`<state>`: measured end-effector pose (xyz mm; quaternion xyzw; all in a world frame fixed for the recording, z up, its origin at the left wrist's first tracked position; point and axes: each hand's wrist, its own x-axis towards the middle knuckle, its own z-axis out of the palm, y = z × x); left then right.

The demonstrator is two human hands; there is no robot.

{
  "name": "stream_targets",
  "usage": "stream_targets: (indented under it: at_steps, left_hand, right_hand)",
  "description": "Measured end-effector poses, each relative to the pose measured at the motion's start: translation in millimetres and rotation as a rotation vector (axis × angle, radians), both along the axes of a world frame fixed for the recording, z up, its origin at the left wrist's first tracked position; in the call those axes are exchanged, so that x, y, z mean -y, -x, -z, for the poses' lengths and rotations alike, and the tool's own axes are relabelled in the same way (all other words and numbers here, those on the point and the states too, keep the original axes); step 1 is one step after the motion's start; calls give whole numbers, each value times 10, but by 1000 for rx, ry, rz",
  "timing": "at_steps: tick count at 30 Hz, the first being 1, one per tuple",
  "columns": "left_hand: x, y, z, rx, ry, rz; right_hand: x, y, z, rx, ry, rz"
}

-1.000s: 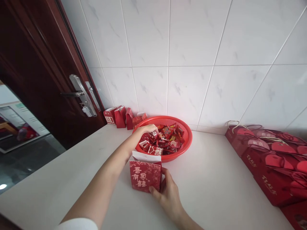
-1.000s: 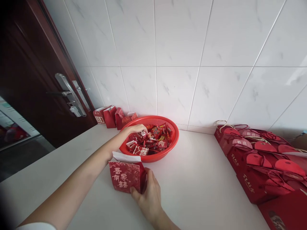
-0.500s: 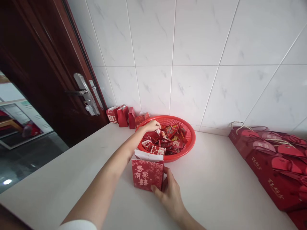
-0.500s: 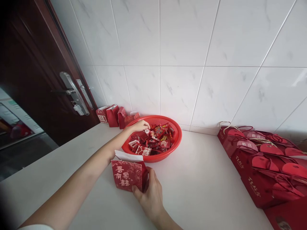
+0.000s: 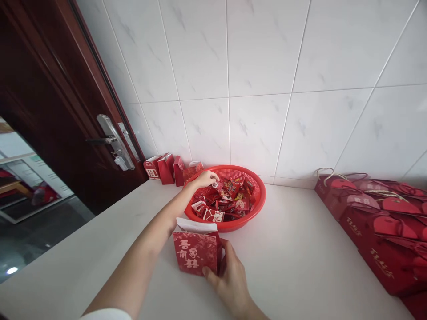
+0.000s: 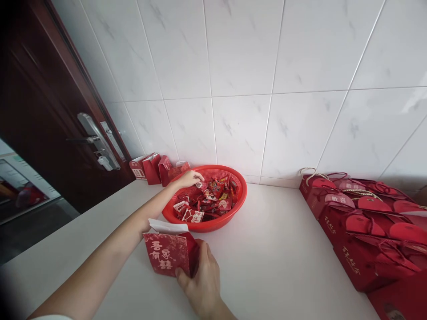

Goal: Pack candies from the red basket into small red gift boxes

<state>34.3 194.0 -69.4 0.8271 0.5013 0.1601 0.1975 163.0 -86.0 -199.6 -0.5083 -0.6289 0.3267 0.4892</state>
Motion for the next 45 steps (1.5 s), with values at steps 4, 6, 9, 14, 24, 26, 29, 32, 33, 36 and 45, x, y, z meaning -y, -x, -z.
stream_targets:
  at_steps: [4, 6, 9, 14, 24, 26, 29, 32, 33, 36, 45]
  left_hand:
    - [-32, 22, 53, -23, 23, 17]
    - [-48, 30, 75, -31, 40, 34]
    - [-71, 28, 96, -38, 60, 64]
    - [-78, 3, 98, -52, 87, 124]
    - [-16, -38, 102, -65, 111, 108]
    - [-12, -39, 106, -70, 113, 105]
    - [-7, -28, 105, -77, 115, 110]
    - [-7, -13, 94, -84, 119, 119]
    - [-8, -9, 90, -87, 120, 121]
    - [-9, 0, 83, -96, 127, 125]
    - [-26, -1, 92, -89, 126, 144]
  right_hand:
    - [-4, -7, 22, -10, -27, 2]
    - [-3, -12, 23, -17, -23, 2]
    - [-2, -21, 17, -36, 5, -1]
    - [-4, -48, 0, -66, 24, -17]
    - [1, -76, 15, -88, 45, -48]
    - [-5, -74, 46, -102, 32, -48]
    - [-11, -67, 83, -114, 6, -47]
    - [-6, -65, 79, -113, 12, -52]
    - [-2, -66, 69, -110, 23, -55]
    - [11, -71, 27, -105, 45, -66]
    - [20, -69, -5, -113, 37, -56]
